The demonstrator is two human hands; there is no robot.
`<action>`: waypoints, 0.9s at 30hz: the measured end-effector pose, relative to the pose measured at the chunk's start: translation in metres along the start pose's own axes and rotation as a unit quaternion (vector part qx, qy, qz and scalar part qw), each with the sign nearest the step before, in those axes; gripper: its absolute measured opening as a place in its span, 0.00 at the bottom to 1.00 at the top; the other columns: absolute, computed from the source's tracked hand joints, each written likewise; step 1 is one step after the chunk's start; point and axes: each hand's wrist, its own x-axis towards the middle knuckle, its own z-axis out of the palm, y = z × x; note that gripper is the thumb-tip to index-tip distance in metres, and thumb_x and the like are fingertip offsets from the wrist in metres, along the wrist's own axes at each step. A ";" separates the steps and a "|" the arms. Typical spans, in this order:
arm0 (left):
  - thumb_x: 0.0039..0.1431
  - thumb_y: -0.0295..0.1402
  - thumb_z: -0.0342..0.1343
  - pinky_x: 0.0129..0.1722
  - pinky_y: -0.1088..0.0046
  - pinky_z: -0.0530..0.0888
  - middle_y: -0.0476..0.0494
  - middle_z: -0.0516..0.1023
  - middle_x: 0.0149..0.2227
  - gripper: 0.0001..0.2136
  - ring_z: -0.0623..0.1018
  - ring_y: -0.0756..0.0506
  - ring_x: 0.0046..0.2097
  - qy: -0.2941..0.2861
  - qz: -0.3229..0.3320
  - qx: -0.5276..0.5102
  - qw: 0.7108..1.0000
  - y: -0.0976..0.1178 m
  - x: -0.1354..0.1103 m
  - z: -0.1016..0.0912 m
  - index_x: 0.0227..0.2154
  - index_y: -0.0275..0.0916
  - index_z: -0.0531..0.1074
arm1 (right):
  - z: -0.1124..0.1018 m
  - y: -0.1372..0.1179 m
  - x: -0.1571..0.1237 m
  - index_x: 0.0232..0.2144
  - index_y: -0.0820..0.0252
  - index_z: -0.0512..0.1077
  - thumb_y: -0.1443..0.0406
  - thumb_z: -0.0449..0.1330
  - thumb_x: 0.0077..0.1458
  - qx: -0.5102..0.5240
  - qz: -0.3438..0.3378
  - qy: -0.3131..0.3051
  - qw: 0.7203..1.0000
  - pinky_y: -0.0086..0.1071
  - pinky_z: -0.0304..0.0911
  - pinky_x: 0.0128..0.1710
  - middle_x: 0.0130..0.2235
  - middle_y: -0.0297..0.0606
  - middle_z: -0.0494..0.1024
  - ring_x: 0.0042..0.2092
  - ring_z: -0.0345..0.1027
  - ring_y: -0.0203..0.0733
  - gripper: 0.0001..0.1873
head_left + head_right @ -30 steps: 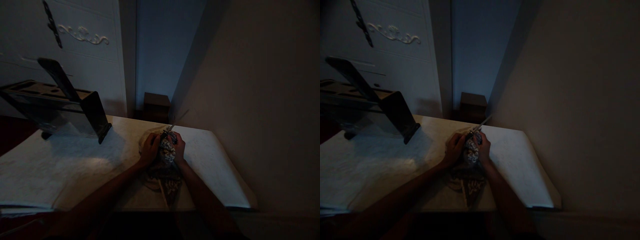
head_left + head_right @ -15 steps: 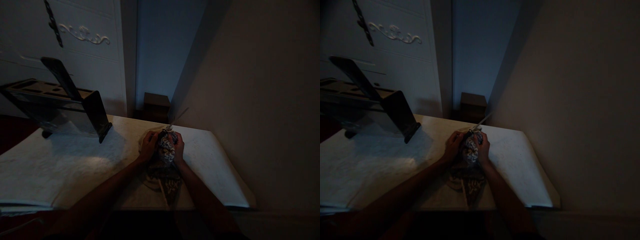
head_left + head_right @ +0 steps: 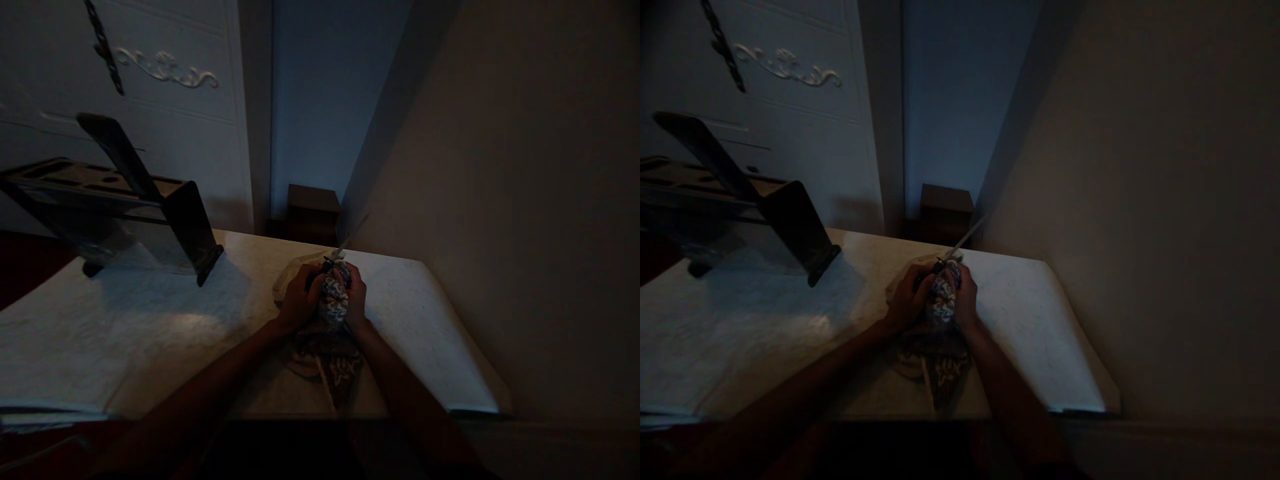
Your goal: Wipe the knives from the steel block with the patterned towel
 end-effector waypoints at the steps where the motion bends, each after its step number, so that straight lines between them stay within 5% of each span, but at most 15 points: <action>1: 0.62 0.38 0.49 0.45 0.69 0.71 0.43 0.77 0.41 0.11 0.76 0.45 0.43 -0.005 0.010 0.015 1.000 -0.001 0.000 0.000 0.42 0.38 0.68 | 0.000 0.000 0.000 0.43 0.61 0.73 0.54 0.58 0.54 0.000 0.004 0.000 1.000 0.34 0.65 0.43 0.39 0.38 0.78 0.39 0.70 0.42 0.20; 7: 0.62 0.40 0.49 0.45 0.68 0.71 0.43 0.77 0.41 0.13 0.76 0.45 0.43 -0.026 0.004 0.029 0.999 0.001 0.001 -0.003 0.43 0.38 0.70 | 0.000 -0.003 0.000 0.44 0.62 0.73 0.53 0.57 0.56 -0.008 0.002 -0.011 1.000 0.32 0.65 0.40 0.37 0.37 0.78 0.37 0.70 0.40 0.21; 17: 0.52 0.49 0.57 0.30 0.75 0.69 0.47 0.74 0.28 0.18 0.72 0.49 0.31 0.016 -0.179 -0.161 0.970 0.009 0.015 -0.002 0.29 0.35 0.72 | -0.002 -0.005 -0.002 0.44 0.61 0.73 0.55 0.57 0.56 -0.022 -0.023 0.000 0.999 0.32 0.65 0.40 0.37 0.36 0.78 0.37 0.70 0.40 0.19; 22: 0.42 0.52 0.64 0.19 0.78 0.59 0.52 0.70 0.22 0.23 0.65 0.54 0.21 -0.022 -0.257 -0.235 0.937 0.010 0.017 -0.006 0.30 0.36 0.70 | -0.002 -0.005 -0.004 0.43 0.60 0.74 0.56 0.58 0.56 -0.025 -0.041 0.000 0.999 0.32 0.65 0.39 0.36 0.36 0.78 0.36 0.69 0.40 0.17; 27: 0.42 0.52 0.64 0.13 0.79 0.53 0.54 0.68 0.18 0.23 0.59 0.57 0.15 -0.074 -0.267 -0.266 0.924 0.006 0.018 -0.009 0.28 0.36 0.67 | -0.003 -0.006 -0.005 0.43 0.60 0.74 0.55 0.58 0.55 -0.031 -0.036 -0.003 0.999 0.33 0.66 0.40 0.38 0.37 0.79 0.37 0.70 0.41 0.18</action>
